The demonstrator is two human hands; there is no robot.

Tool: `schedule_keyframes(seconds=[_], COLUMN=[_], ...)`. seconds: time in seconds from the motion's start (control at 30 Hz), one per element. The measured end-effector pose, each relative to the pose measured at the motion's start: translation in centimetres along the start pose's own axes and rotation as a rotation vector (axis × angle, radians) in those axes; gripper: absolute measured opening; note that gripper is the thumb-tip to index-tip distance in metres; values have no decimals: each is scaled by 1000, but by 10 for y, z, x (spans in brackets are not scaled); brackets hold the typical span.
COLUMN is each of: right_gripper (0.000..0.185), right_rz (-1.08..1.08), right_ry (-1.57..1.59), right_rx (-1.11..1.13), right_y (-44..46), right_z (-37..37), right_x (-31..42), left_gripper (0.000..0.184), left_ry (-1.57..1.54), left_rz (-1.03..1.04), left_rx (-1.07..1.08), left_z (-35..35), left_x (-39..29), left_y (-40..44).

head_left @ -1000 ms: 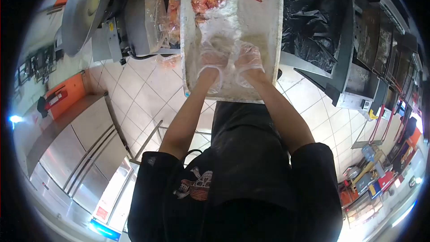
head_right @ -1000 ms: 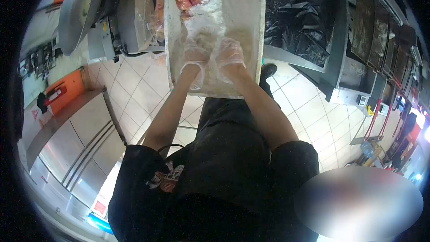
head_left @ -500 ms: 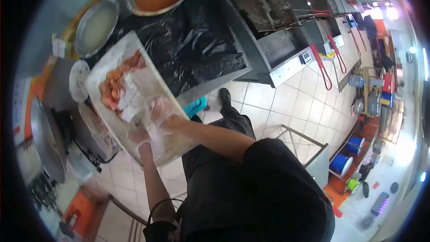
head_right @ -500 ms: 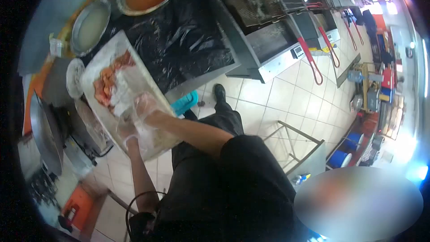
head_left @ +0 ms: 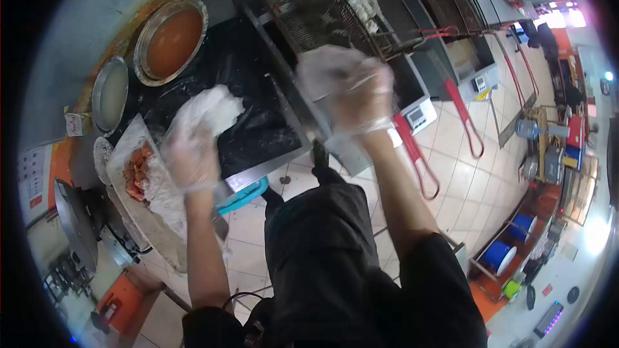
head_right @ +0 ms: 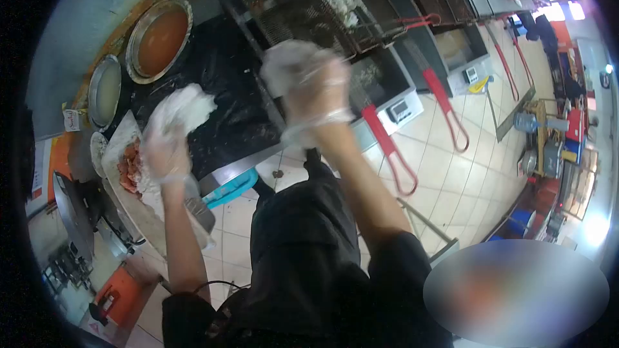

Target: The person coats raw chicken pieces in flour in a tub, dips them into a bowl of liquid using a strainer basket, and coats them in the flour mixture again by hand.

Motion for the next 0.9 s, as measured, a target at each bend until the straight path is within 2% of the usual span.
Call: schedule_keyframes(seconds=[0.03, 0.1, 0.13, 0.17, 0.2, 0.23, 0.3, 0.33, 0.37, 0.4, 0.43, 0.47, 0.53, 0.57, 0.63, 0.7, 0.77, 0.83, 0.87, 0.9], right_gripper=[25, 24, 24, 17, 20, 22, 26, 34, 33, 31, 33, 38, 36, 35, 34, 32, 31, 29, 29, 30], right_rz=[85, 161, 178, 173, 159, 145, 107, 146, 122, 143, 120, 143, 60, 0, -145, -309, -452, -577, -620, -676], right_ry=[55, -161, -231, -52, -3, 49, -30, -114, -263, -328, -279, -448, -548, -555, -524, -460, -368, -289, -270, -270], right_rx=[-64, -116, -66, -132, -109, -84, -29, 9, -13, -16, 39, 72, 99, 119, 202, 301, 440, 614, 615, 619], right_y=[13, 40, 55, 64, 80, 96, 118, 115, 115, 114, 111, 110, 102, 98, 94, 83, 61, 28, 19, -4], right_z=[-32, -91, -107, -118, -126, -132, -139, -142, -150, -154, -155, -154, -147, -134, -87, -24, 50, 136, 145, 183], right_x=[-45, -62, -71, -96, -128, -159, -198, -183, -181, -169, -160, -162, -143, -126, -77, -16, 45, 99, 114, 135], left_gripper=[28, 25, 23, 18, 13, 10, 11, 21, 35, 38, 39, 39, 32, 28, 25, 23, 21, 27, 30, 34], left_ry=[-231, -297, -375, -372, -238, -239, -285, -210, -135, -207, -376, -447, -661, -657, -505, -262, -67, 233, 371, 80], left_rz=[275, 420, 566, 576, 524, 555, 460, 426, 393, 437, 315, 262, 273, 302, 263, 129, -267, -526, -659, -800], left_rx=[5, -26, -15, -14, 4, 17, 148, 136, 127, 119, 440, 445, 322, 146, -21, -168, -241, -251, -235, -204], left_z=[10, 56, 78, 94, 124, 150, 192, 207, 221, 233, 225, 202, 169, 151, 109, 66, 36, 35, 35, 20], left_x=[-63, -128, -162, -195, -215, -233, -254, -258, -263, -263, -261, -253, -213, -182, -110, -15, 103, 211, 265, 298], left_y=[19, 55, 71, 84, 98, 107, 118, 114, 110, 104, 96, 82, 44, 25, -20, -68, -120, -179, -208, -222])
Point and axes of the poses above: each hand's wrist, its own y-axis towards the middle knuckle, its own z-axis out of the palm, x = y × z, the point moved 9 cm from there along y, towards the middle knuckle, and after that the axes turned 12 degrees about x, right-handed, at the moved point
